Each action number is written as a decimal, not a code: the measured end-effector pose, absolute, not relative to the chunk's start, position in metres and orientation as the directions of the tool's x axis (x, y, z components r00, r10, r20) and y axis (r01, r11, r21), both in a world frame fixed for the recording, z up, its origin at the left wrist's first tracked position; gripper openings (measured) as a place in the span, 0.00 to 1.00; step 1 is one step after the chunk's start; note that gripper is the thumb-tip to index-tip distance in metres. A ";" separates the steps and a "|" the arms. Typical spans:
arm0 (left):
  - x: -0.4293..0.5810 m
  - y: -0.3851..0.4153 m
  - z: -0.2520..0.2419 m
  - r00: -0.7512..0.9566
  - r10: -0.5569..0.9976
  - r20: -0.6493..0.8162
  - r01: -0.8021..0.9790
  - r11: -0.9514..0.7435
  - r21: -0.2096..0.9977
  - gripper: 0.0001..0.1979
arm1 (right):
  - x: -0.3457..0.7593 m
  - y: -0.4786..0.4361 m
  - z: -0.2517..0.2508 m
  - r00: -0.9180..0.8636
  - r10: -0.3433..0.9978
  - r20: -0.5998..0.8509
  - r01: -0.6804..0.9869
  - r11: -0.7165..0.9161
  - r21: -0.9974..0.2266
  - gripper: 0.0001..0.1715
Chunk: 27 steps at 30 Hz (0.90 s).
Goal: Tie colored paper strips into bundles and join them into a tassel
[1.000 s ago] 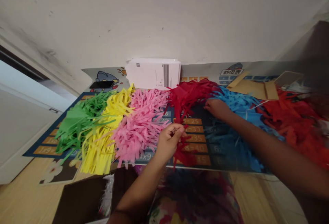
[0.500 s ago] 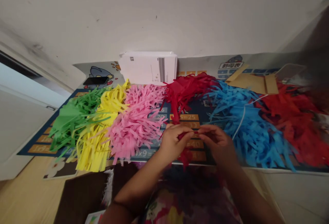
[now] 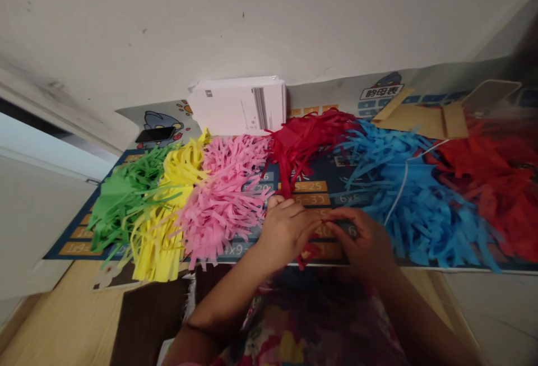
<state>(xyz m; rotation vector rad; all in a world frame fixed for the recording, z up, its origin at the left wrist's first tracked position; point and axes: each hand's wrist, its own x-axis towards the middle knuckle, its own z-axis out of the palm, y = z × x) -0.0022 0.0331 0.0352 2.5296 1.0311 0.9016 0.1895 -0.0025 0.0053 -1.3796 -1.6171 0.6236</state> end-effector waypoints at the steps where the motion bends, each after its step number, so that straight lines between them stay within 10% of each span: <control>1: -0.002 0.032 0.035 0.556 0.706 0.439 0.528 -0.708 0.469 0.10 | 0.189 -0.003 0.007 0.020 0.952 0.304 0.508 0.252 -0.824 0.09; 19: -0.003 0.037 0.019 0.570 0.734 0.369 0.383 -0.635 0.671 0.07 | 0.193 -0.005 0.007 0.077 0.984 0.161 0.313 0.129 -0.941 0.09; 27: -0.003 0.039 0.019 0.558 0.714 0.423 0.360 -0.667 0.652 0.06 | 0.196 -0.009 0.008 0.037 0.943 0.331 0.445 0.280 -0.850 0.06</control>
